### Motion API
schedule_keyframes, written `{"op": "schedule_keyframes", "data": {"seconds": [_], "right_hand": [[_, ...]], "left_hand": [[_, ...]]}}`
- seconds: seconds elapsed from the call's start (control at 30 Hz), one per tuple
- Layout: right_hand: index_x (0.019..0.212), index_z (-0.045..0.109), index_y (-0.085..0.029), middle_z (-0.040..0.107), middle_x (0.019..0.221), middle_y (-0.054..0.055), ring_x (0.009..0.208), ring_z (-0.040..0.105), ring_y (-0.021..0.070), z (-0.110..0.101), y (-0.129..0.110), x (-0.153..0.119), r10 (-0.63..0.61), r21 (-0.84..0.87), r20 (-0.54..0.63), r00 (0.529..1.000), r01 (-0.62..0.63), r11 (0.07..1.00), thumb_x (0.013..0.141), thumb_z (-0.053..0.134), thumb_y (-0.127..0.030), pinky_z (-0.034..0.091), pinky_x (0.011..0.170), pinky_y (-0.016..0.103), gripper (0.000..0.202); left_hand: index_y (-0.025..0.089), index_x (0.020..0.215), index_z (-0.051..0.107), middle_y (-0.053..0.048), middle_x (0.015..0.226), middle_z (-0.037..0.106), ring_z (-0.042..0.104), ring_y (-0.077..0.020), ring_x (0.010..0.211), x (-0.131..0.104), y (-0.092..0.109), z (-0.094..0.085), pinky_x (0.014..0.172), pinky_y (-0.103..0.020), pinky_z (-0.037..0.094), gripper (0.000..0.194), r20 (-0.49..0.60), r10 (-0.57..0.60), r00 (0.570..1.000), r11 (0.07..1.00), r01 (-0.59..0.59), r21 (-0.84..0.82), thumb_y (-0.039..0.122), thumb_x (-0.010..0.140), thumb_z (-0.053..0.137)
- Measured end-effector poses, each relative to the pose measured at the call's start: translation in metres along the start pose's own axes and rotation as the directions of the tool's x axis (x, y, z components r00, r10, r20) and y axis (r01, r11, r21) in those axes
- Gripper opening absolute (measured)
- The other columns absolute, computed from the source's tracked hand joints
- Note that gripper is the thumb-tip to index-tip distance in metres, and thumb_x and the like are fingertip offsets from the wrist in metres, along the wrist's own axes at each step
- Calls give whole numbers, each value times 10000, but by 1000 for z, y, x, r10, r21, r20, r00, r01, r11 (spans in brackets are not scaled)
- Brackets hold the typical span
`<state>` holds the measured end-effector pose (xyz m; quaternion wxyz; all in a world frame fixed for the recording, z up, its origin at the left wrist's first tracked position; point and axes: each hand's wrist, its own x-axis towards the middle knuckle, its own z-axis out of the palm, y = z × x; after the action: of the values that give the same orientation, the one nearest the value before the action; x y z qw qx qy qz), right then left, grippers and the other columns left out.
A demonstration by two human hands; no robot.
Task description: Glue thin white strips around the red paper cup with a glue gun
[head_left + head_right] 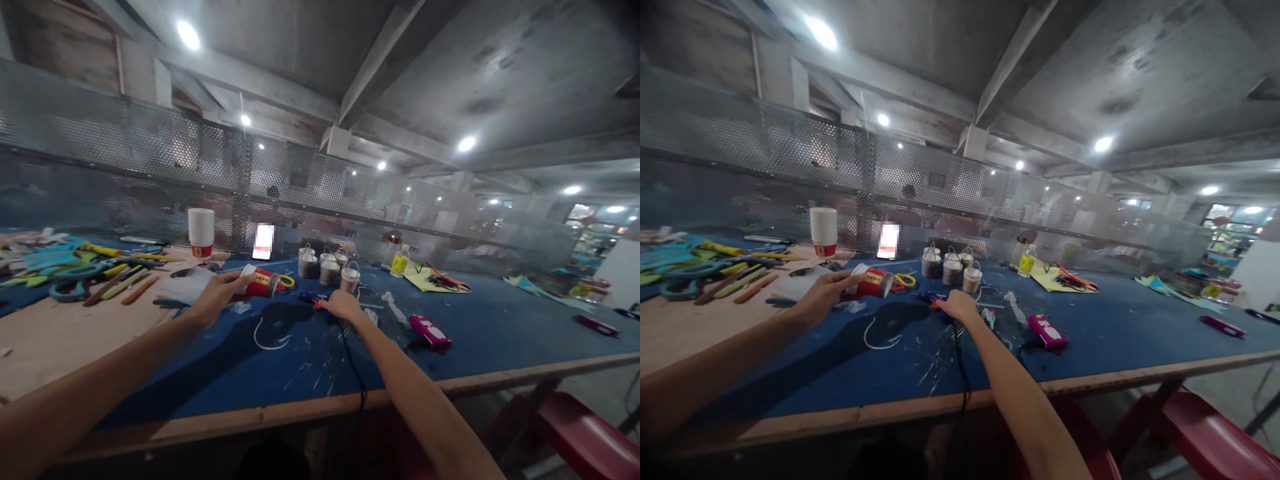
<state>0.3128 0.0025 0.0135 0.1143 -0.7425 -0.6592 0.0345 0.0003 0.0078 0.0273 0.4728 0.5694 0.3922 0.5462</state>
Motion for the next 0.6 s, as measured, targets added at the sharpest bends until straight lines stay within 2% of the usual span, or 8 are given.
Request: {"op": "schedule_keyframes", "data": {"seconds": [0.1, 0.23, 0.27, 0.33, 0.37, 0.43, 0.5, 0.6], "right_hand": [[810, 788, -159, 811, 912, 155, 924, 777, 291, -2, 10, 0, 18, 126, -73, 997, -9, 992, 952, 641, -533, 506, 726, 301, 427], [1028, 744, -155, 792, 963, 109, 901, 742, 225, -11, 14, -2, 52, 417, -288, 956, 76, 906, 990, 540, -584, 513, 730, 276, 477], [1028, 726, -152, 780, 935, 95, 851, 728, 211, -15, 11, -4, 76, 580, -349, 934, 151, 801, 967, 558, -618, 518, 713, 272, 499], [920, 689, -171, 731, 819, 49, 717, 680, 180, -22, 3, -9, 121, 843, -376, 919, 285, 456, 882, 644, -679, 524, 664, 271, 511], [856, 662, -185, 695, 757, 23, 656, 648, 163, -25, -3, -13, 102, 905, -339, 935, 295, 306, 842, 687, -697, 523, 637, 269, 512], [847, 638, -198, 647, 713, -13, 587, 610, 137, -30, -15, -21, 24, 957, -265, 964, 259, 132, 795, 756, -678, 524, 592, 262, 497], [897, 624, -203, 649, 730, -25, 551, 609, 125, -29, -26, -29, -70, 959, -260, 963, 266, 93, 805, 764, -652, 521, 555, 256, 479], [939, 614, -201, 655, 689, -29, 507, 615, 128, -20, -33, -35, -158, 903, -335, 929, 364, 229, 896, 691, -612, 499, 519, 249, 419]], "left_hand": [[153, 948, 845, -38, 901, 841, 715, -223, 833, 9, -7, 5, 725, -290, 611, 480, 0, -6, 1000, 1000, 6, -17, 558, 703, 921], [151, 994, 848, -61, 945, 855, 729, -235, 864, 13, -18, 8, 753, -302, 604, 470, -13, -20, 1000, 999, 20, -43, 542, 740, 902], [150, 1006, 851, -70, 960, 858, 735, -241, 875, 12, -21, 8, 770, -311, 603, 465, -5, -23, 1000, 999, 23, -45, 536, 750, 898], [159, 1009, 861, -80, 990, 862, 747, -252, 901, 10, -24, 8, 817, -324, 597, 442, 14, -25, 1000, 999, 26, -46, 528, 767, 888], [172, 1005, 866, -80, 1002, 863, 751, -256, 916, 8, -25, 9, 842, -329, 592, 424, 27, -22, 999, 999, 24, -43, 527, 773, 883], [207, 1000, 875, -75, 1032, 865, 756, -265, 961, 4, -26, 10, 894, -341, 576, 387, 59, -5, 998, 1000, 6, -25, 533, 791, 866], [240, 1011, 880, -71, 1061, 864, 754, -277, 1007, 0, -25, 11, 940, -360, 553, 367, 95, 26, 995, 1000, -27, 15, 550, 822, 830], [256, 1023, 879, -67, 1058, 862, 747, -297, 1005, -4, -22, 12, 951, -392, 528, 372, 116, 82, 990, 989, -95, 113, 571, 851, 781]]}}
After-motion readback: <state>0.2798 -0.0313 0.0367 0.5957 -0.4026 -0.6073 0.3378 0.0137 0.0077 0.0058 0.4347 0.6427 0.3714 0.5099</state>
